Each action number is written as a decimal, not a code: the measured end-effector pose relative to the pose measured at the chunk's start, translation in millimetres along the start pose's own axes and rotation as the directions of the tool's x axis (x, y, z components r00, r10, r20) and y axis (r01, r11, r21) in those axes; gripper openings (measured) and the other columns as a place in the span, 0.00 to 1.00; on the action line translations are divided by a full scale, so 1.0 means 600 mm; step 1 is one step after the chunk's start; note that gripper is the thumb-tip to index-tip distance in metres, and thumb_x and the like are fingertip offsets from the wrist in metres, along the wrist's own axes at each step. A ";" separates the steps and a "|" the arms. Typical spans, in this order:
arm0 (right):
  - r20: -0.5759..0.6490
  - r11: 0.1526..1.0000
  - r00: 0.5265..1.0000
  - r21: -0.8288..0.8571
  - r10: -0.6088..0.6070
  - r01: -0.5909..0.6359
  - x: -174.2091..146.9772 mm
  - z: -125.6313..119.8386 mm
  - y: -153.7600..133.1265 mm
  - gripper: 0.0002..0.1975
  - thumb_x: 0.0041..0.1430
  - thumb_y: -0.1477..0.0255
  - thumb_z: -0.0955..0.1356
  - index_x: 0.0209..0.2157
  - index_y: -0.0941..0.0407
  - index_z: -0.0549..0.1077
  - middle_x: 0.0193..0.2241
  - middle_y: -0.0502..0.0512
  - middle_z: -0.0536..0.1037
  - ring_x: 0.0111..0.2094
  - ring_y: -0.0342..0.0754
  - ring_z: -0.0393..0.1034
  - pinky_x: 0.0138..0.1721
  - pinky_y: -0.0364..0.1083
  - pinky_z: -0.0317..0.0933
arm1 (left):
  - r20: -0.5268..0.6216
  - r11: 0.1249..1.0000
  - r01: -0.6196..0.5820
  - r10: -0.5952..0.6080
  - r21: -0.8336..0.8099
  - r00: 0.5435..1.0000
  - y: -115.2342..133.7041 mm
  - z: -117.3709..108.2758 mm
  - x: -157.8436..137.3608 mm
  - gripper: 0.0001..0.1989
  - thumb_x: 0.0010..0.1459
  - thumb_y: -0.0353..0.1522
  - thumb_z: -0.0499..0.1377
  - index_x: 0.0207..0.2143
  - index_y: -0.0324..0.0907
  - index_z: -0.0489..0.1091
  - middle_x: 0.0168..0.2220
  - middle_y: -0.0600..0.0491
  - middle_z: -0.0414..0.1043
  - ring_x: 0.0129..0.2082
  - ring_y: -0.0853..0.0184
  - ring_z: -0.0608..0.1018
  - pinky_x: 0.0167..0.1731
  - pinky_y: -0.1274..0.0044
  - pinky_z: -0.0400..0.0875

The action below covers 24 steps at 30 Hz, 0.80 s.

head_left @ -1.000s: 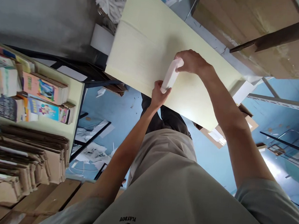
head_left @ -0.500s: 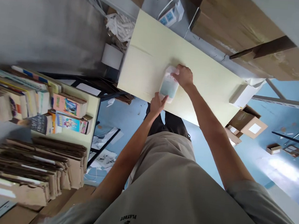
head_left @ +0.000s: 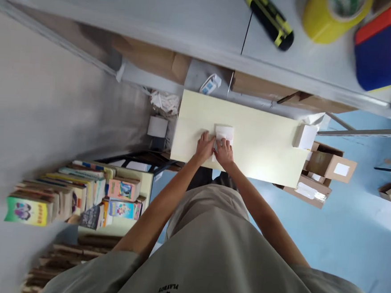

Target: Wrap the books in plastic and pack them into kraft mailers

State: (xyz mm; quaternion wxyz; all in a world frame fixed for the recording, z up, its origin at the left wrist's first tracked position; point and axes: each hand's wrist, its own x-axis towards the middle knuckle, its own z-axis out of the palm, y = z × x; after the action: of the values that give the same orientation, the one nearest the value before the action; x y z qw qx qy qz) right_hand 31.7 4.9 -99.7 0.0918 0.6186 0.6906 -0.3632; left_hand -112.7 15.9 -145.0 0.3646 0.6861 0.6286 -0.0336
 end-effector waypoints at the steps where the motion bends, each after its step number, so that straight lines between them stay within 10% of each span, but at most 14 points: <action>1: 0.005 1.000 1.000 0.012 0.017 -0.017 -0.001 -0.009 -0.008 0.27 0.80 0.73 0.70 0.76 0.61 0.75 0.77 0.85 0.73 0.76 0.75 0.69 0.74 0.69 0.72 | 0.041 1.000 -0.014 0.014 0.003 0.999 -0.002 -0.012 -0.003 0.35 0.69 0.24 0.70 0.76 0.41 0.74 0.85 0.28 0.60 0.87 0.35 0.64 0.80 0.45 0.72; 7: -0.361 0.992 0.932 0.092 -0.041 0.080 -0.011 -0.138 -0.054 0.27 0.83 0.66 0.67 0.76 0.55 0.76 0.74 0.76 0.77 0.75 0.72 0.72 0.78 0.68 0.69 | -0.142 0.960 -0.278 0.271 -0.037 0.952 0.006 -0.152 0.016 0.31 0.75 0.26 0.63 0.78 0.42 0.73 0.82 0.34 0.69 0.84 0.47 0.72 0.84 0.55 0.69; 14: -0.797 0.993 0.595 -0.035 -0.098 0.115 0.067 -0.447 -0.080 0.28 0.85 0.64 0.63 0.80 0.53 0.69 0.78 0.72 0.72 0.79 0.71 0.66 0.80 0.75 0.64 | -0.595 0.745 -0.664 0.505 -0.066 0.626 0.140 -0.417 0.100 0.22 0.81 0.36 0.61 0.73 0.48 0.75 0.76 0.39 0.76 0.81 0.47 0.74 0.86 0.52 0.66; 19: -0.728 1.000 0.685 -0.008 -0.003 -0.004 0.145 -0.570 -0.090 0.27 0.82 0.66 0.69 0.74 0.62 0.73 0.74 0.77 0.77 0.75 0.68 0.70 0.77 0.71 0.65 | -0.627 0.692 -0.720 0.537 -0.055 0.564 0.206 -0.522 0.119 0.20 0.82 0.42 0.63 0.70 0.49 0.76 0.75 0.41 0.76 0.81 0.45 0.74 0.86 0.51 0.64; 24: -0.683 0.998 0.730 -0.032 0.021 -0.059 0.116 -0.559 -0.100 0.25 0.90 0.66 0.60 0.75 0.62 0.75 0.72 0.74 0.78 0.75 0.66 0.70 0.80 0.65 0.64 | -0.595 0.717 -0.689 0.509 -0.106 0.622 0.157 -0.478 0.091 0.18 0.82 0.41 0.62 0.68 0.50 0.77 0.73 0.42 0.77 0.80 0.46 0.76 0.85 0.51 0.67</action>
State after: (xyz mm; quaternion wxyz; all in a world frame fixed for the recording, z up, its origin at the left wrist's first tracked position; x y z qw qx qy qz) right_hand 69.5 267.7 124.9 -0.1444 0.7209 0.6717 -0.0913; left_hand -136.2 222.7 80.7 0.2752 0.7695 0.4296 0.3841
